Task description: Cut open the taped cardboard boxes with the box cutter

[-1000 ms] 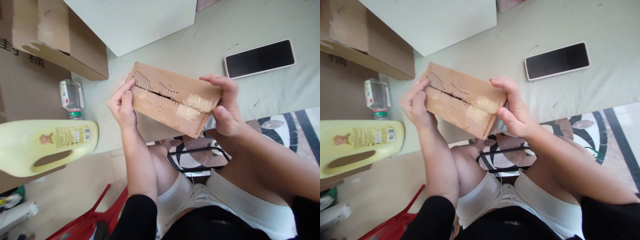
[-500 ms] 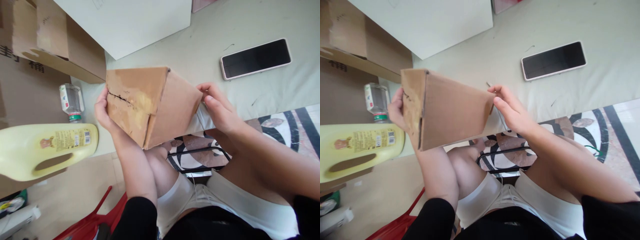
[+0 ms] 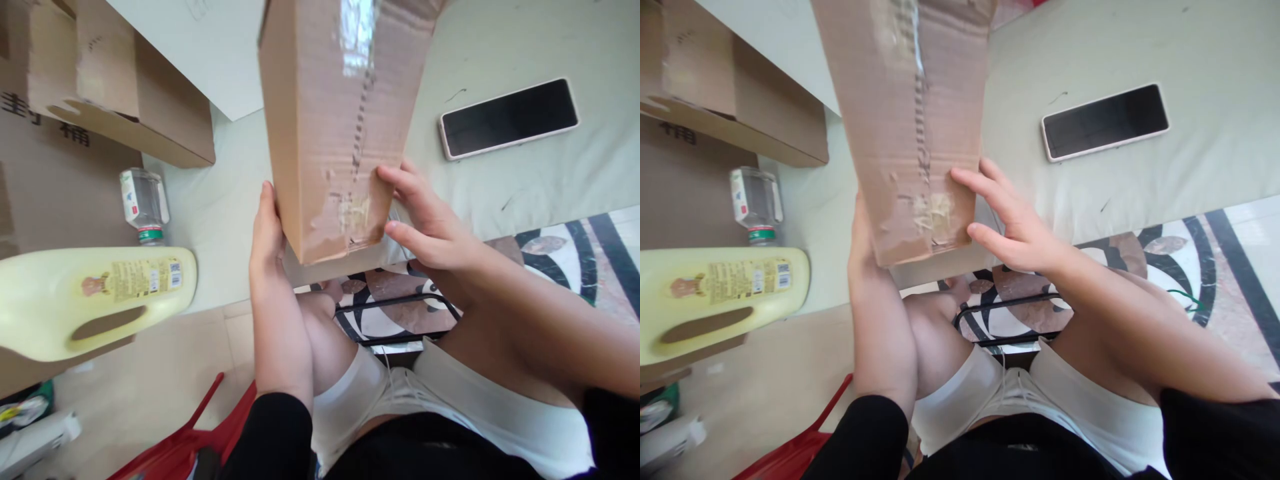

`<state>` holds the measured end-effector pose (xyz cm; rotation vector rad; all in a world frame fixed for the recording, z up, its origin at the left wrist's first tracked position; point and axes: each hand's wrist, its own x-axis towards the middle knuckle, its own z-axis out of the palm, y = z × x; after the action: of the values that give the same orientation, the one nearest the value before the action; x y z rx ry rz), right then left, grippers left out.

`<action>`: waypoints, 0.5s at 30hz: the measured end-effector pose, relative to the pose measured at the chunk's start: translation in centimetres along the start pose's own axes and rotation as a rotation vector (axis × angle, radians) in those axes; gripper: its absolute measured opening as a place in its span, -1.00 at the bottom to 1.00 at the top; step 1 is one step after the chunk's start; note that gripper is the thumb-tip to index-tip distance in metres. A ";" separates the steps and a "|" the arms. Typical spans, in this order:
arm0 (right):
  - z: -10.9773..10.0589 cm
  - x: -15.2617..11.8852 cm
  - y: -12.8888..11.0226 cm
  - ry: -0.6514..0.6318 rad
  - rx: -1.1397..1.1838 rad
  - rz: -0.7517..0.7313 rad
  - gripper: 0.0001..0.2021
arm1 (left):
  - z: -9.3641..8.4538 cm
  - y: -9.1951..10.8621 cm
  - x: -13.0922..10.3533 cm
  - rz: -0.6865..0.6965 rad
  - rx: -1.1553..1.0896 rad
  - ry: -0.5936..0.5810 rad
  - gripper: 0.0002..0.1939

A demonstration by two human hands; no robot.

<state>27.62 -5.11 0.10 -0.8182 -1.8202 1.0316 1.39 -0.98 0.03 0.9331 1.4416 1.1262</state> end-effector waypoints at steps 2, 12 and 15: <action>0.0 0.1 0.0 0.037 0.001 -0.005 -0.41 | -0.1 -0.1 -0.4 -0.034 0.116 -0.024 -0.43; -0.7 0.2 -0.3 0.168 0.058 0.021 -0.58 | -1.4 0.8 -0.7 -0.120 0.444 -0.297 -0.56; -0.5 0.3 -0.5 0.022 0.075 -0.052 -0.53 | -1.2 0.1 0.2 0.300 0.199 0.070 -0.38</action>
<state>27.90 -4.85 0.78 -0.7305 -1.7646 1.0468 0.21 -0.91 0.13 1.2936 1.5253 1.2585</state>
